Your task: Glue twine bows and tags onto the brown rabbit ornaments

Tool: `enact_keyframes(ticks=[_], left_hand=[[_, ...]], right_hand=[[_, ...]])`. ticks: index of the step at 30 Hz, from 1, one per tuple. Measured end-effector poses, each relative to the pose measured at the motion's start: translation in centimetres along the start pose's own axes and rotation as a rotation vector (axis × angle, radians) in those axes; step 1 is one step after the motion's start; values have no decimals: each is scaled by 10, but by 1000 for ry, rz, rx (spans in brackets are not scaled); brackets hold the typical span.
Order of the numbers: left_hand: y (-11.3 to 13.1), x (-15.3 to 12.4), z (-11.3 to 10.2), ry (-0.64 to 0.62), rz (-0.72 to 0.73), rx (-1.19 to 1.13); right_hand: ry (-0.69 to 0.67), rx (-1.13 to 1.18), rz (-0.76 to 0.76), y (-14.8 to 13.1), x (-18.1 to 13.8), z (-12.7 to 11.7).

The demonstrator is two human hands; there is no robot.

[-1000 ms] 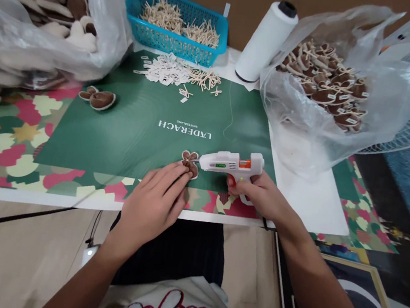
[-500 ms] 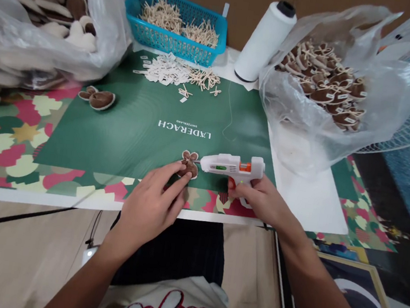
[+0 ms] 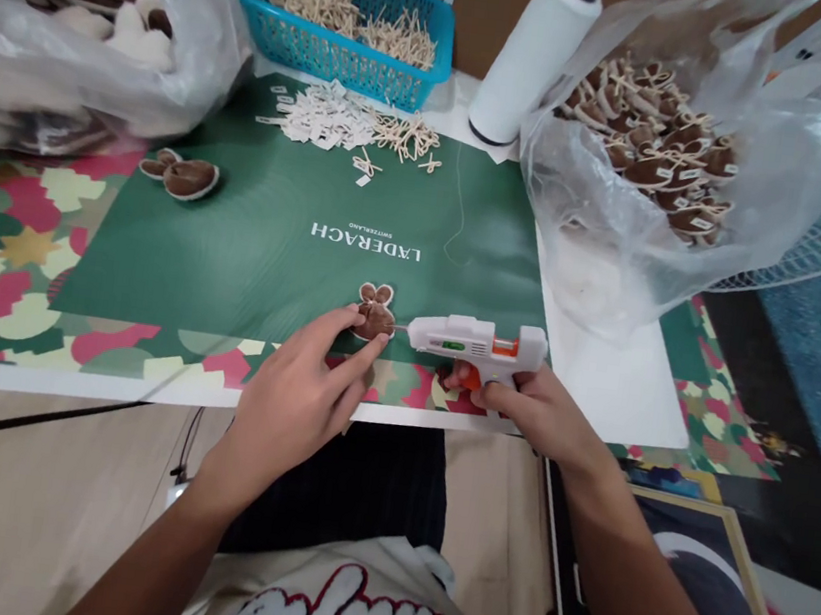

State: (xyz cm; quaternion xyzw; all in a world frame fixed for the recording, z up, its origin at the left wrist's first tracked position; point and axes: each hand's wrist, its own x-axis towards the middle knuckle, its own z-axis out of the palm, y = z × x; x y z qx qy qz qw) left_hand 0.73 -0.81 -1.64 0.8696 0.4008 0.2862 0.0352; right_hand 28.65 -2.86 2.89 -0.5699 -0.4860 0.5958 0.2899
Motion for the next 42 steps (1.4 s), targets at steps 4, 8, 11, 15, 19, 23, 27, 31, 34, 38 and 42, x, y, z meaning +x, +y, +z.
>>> enact_keyframes(ticks=[4,8,11,15,19,23,27,31,34,38,42], left_hand=[[-1,0,0,-10,8,3],[-1,0,1,-10,6,7],[-1,0,1,-19,-7,0],[0,0,0,-16,-8,-5],[0,-1,0,-16,-8,-10],[-1,-1,1,-12,-13,-9],[-1,-1,2,0,-13,-16],[-1,-1,3,-6,-15,-21],[-1,-1,3,-6,-18,-10],[-1,-1,2,3,-9,-6],[0,0,1,-1,7,1]], right_hand=[[-5,-37,-11,-4,2,3],[-1,-60,-7,-11,3,9],[26,-87,14,-13,2,11],[72,-144,41,-12,0,11],[115,-206,78,-10,-2,7],[149,-179,53,-10,-4,6],[138,-180,31,-14,-5,6],[151,-209,32,-14,-6,5],[155,-186,37,-10,-7,5],[145,-160,48,-5,-9,4],[146,-152,82,-6,-11,5]])
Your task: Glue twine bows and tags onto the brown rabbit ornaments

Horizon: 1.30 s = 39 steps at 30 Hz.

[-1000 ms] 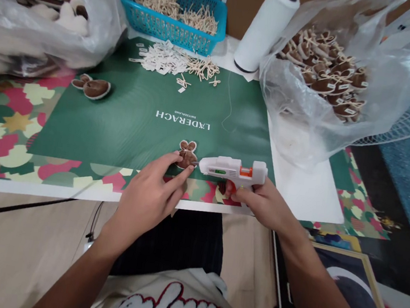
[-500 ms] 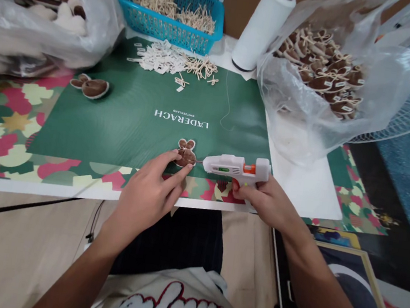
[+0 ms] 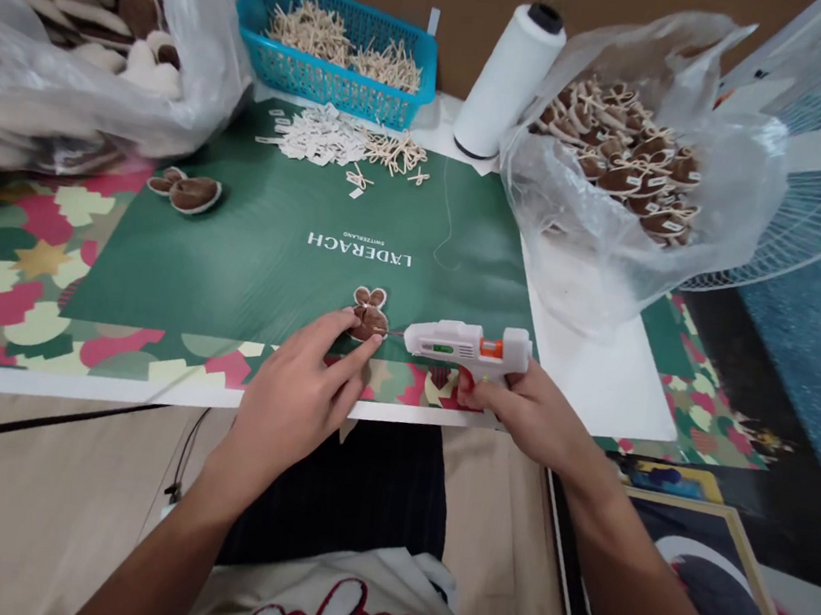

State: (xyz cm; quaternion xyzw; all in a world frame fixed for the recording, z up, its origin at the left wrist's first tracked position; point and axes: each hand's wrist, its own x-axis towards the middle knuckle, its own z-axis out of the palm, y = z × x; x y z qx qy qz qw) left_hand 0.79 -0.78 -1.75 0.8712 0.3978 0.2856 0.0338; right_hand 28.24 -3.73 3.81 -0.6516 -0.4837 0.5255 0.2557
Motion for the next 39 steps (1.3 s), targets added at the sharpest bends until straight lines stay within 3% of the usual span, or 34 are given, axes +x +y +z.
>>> enact_keyframes(ticks=[4,8,10,13,15,17,19,21,24,27,30,34,36,39], left_hand=[[-1,0,0,25,-2,7],[-3,-3,1,56,7,16],[-3,-4,2,63,0,37],[-1,-3,2,87,-28,83],[-1,-3,2,89,-40,106],[-1,-3,2,80,-42,114],[-3,-3,2,72,-37,117],[-4,-3,2,69,-28,117],[-5,-4,2,71,-23,118],[-4,-5,1,67,-29,107],[-3,-5,1,75,-32,89],[-3,-4,3,76,-43,68],[-2,-4,2,66,-51,35],[0,0,-7,100,-151,-139]], right_hand=[[-86,150,-1,-1,4,-3],[31,248,13,5,17,-28],[125,84,105,7,22,-48],[403,-507,153,2,25,-72],[663,-846,51,-10,32,-74],[757,-908,-164,-30,52,-62],[564,-760,-486,-54,89,-41],[376,-729,-683,-77,140,-22],[350,-759,-712,-101,214,-9],[310,-767,-734,-106,253,-10],[259,-761,-773,-97,254,-15],[199,-718,-813,-83,223,-16],[92,-596,-809,-79,202,-13],[-182,-331,-726,-78,166,-4]])
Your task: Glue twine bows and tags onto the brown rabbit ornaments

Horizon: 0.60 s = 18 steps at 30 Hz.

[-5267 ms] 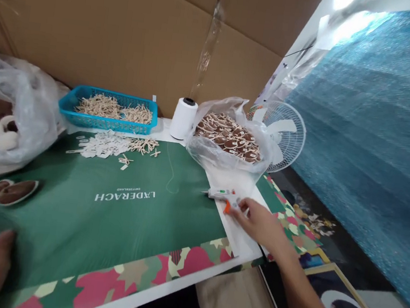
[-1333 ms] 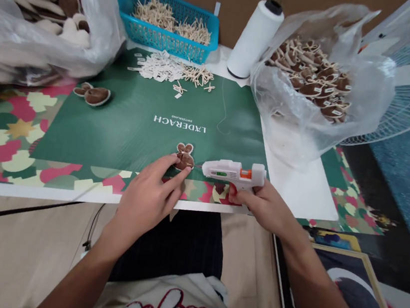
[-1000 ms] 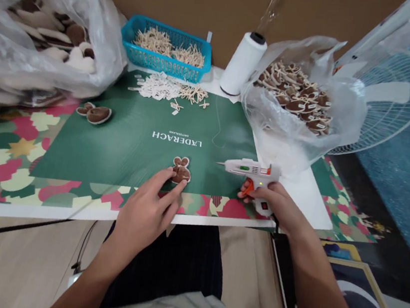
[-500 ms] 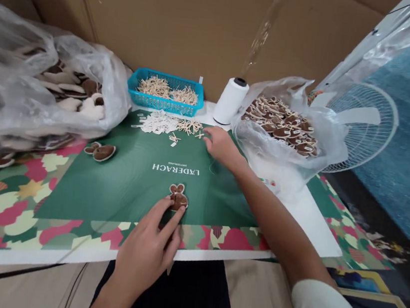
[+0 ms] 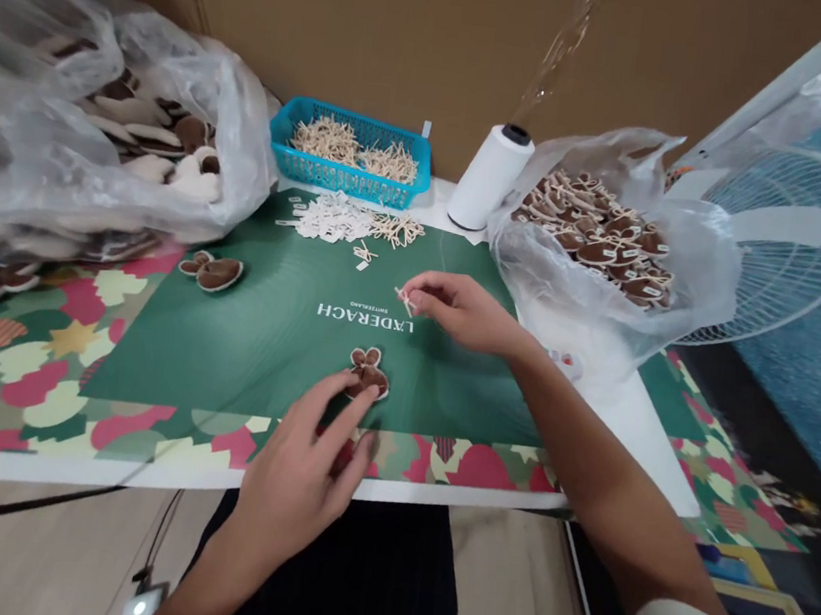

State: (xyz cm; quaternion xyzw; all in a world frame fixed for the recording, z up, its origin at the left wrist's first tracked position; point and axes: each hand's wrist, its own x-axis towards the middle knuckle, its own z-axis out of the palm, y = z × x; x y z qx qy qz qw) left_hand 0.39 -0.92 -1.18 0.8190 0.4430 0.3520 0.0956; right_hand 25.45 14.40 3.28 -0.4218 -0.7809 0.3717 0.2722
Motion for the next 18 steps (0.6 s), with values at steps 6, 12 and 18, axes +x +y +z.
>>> enact_keyframes(ticks=[6,12,18], left_hand=[[10,27,-16,173,-417,-468],[14,49,2,264,-614,-652],[10,51,7,310,-611,-540]], right_hand=[[-277,163,20,-52,-27,18],[-254,190,64,-60,-27,30],[-127,200,82,-50,-27,36]])
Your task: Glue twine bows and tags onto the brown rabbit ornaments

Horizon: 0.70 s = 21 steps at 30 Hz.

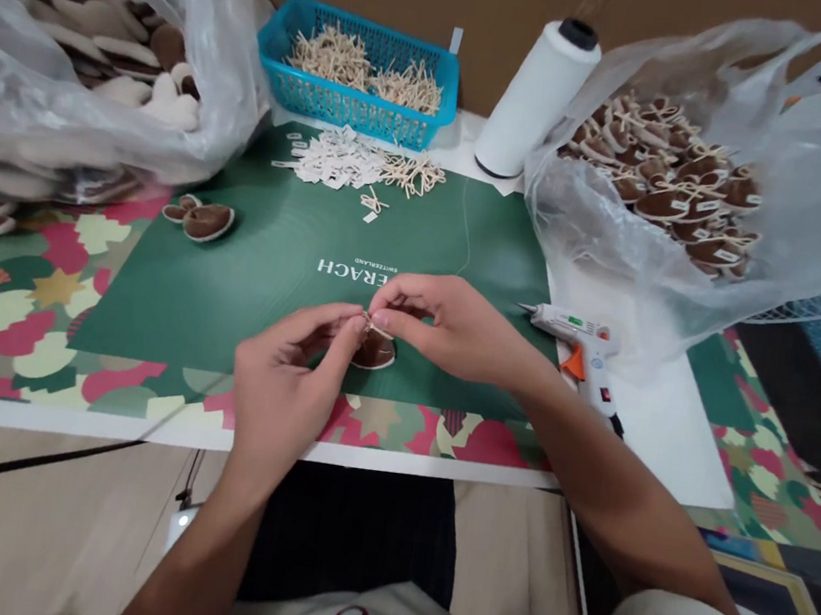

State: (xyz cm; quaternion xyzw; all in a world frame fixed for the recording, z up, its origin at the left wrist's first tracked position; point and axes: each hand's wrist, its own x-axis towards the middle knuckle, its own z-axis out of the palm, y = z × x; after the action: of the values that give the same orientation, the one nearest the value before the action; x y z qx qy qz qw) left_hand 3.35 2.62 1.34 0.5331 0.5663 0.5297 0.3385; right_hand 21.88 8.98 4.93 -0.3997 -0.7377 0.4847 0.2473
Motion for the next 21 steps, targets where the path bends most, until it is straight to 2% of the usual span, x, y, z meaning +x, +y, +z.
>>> enact_keyframes(ticks=[5,9,16,21], left_hand=[[-8,-3,-16,-67,111,274],[-9,-11,-17,-146,227,429],[-10,-13,-7,-182,328,508],[-13,-13,-8,-186,398,524]], right_hand=[[8,-96,6,12,6,-1],[-16,-91,-1,19,7,3],[21,-200,-70,25,6,9],[135,-234,-86,25,2,13]])
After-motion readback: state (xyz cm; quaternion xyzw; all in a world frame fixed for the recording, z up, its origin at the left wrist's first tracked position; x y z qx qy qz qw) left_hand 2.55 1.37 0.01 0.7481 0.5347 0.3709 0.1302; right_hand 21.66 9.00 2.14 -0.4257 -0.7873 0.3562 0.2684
